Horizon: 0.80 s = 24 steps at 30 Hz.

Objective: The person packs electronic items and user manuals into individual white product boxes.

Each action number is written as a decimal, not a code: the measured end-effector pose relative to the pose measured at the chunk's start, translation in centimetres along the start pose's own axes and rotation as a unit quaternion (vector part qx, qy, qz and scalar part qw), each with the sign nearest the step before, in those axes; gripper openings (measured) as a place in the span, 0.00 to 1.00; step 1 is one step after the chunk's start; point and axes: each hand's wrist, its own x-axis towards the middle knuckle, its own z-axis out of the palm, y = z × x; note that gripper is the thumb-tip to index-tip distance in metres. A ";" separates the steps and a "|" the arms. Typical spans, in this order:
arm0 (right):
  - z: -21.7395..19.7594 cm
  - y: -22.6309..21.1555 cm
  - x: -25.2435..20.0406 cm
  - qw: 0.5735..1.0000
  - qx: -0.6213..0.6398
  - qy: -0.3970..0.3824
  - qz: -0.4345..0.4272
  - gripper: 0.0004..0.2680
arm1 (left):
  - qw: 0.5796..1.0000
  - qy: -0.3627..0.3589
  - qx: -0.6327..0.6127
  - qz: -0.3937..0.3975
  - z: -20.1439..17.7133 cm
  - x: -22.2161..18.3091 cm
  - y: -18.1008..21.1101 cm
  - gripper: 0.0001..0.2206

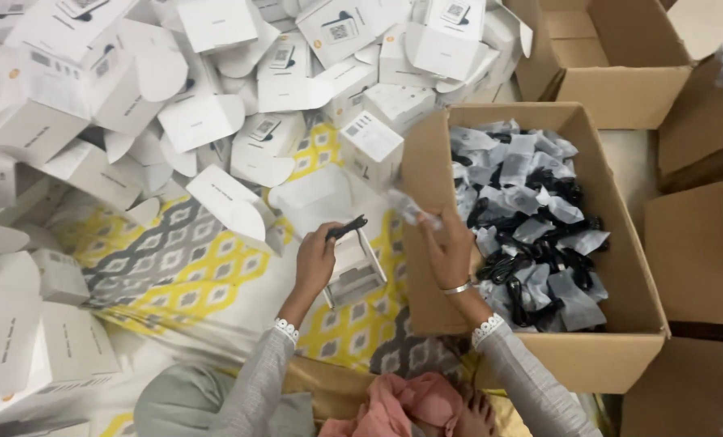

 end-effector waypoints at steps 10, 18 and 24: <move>3.7 -1.2 -2.8 0.986 0.098 -0.131 -0.028 0.05 | 0.991 -0.005 0.100 0.083 0.9 -4.0 -2.6 0.25; 5.1 6.9 -3.4 0.888 0.273 -0.308 0.205 0.08 | 0.971 -0.167 -0.164 0.038 0.1 -3.9 5.4 0.31; 4.2 4.8 -4.6 0.961 0.220 -0.111 0.129 0.10 | 0.943 -0.140 -0.294 -0.077 2.9 -5.0 1.1 0.22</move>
